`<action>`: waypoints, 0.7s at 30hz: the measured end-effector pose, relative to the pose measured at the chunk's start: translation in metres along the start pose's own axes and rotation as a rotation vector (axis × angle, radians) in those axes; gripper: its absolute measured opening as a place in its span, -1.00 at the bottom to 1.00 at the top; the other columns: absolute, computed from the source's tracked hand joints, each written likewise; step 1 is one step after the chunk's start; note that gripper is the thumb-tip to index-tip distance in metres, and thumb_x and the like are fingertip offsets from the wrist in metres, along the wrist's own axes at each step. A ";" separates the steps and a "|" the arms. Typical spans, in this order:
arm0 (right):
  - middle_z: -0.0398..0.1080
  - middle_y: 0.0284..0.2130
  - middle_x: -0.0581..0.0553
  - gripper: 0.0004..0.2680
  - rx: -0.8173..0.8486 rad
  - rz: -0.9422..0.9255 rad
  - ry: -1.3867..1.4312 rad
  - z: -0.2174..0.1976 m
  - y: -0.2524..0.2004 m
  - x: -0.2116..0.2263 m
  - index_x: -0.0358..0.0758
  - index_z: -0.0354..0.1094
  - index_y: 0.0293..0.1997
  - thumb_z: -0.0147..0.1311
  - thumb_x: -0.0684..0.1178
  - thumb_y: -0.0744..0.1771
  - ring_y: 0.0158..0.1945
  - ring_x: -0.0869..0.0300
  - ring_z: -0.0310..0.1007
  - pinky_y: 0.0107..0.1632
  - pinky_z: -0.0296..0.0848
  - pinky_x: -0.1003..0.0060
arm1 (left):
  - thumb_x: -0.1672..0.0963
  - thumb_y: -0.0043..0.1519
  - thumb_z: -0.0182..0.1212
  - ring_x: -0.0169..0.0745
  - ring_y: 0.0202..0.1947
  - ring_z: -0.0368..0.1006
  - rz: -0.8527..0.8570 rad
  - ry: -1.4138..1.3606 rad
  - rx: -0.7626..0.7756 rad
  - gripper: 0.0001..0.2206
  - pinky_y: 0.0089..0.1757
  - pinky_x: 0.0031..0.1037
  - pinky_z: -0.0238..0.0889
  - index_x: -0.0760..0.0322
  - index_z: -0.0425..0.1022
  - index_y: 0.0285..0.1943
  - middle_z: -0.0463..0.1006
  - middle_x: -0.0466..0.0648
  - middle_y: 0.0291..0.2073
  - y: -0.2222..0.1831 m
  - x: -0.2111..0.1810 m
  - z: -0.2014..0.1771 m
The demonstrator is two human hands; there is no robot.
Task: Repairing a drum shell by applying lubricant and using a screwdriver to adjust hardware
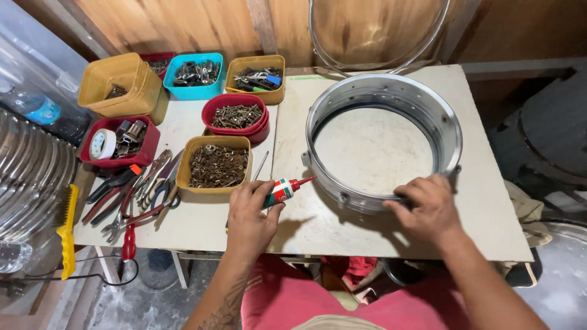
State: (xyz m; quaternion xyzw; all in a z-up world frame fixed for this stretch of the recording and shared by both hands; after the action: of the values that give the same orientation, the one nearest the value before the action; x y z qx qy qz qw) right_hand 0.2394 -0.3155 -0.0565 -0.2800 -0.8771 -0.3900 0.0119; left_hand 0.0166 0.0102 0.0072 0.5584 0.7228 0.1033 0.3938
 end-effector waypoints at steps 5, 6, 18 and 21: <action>0.40 -0.48 0.17 -0.79 -0.071 0.071 0.017 0.012 0.008 0.033 0.17 0.51 -0.32 0.37 0.32 0.21 -0.30 0.13 0.40 -0.03 0.36 0.21 | 0.12 -0.03 0.56 0.17 0.02 0.48 0.008 0.027 0.057 -0.52 0.06 -0.13 0.34 0.13 0.63 0.13 0.59 0.06 -0.09 0.000 0.003 0.006; 0.41 -0.47 0.12 -0.80 -0.087 0.078 0.030 0.010 0.009 0.039 0.11 0.51 -0.32 0.38 0.27 0.22 -0.29 0.10 0.41 -0.04 0.37 0.18 | 0.12 -0.04 0.56 0.15 0.01 0.48 0.026 0.041 0.074 -0.52 0.05 -0.13 0.34 0.10 0.62 0.12 0.58 0.04 -0.09 -0.002 0.004 0.010; 0.40 -0.46 0.09 -0.82 -0.098 0.085 0.045 0.008 0.009 0.041 0.07 0.51 -0.33 0.39 0.21 0.22 -0.25 0.09 0.42 -0.02 0.33 0.18 | 0.10 -0.08 0.55 0.10 -0.01 0.45 0.097 0.114 0.146 -0.49 0.00 -0.11 0.32 -0.01 0.59 0.11 0.56 -0.02 -0.09 0.001 -0.005 0.037; 0.41 -0.47 0.10 -0.82 -0.091 0.082 0.037 0.007 0.011 0.042 0.08 0.51 -0.34 0.39 0.21 0.22 -0.26 0.10 0.43 -0.02 0.33 0.19 | 0.09 -0.08 0.53 0.08 0.00 0.44 0.114 0.148 0.173 -0.49 -0.02 -0.11 0.32 -0.04 0.58 0.11 0.55 -0.06 -0.08 0.005 -0.007 0.036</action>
State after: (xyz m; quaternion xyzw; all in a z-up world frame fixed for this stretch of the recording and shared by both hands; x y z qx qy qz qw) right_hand 0.2109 -0.2845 -0.0433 -0.3086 -0.8459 -0.4339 0.0314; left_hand 0.0450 -0.0046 -0.0112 0.6213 0.7232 0.1036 0.2833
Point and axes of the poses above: each hand's wrist, its own y-axis towards the middle knuckle, its own z-axis out of the palm, x = y × z, the point moved 2 cm from there along y, towards the middle knuckle
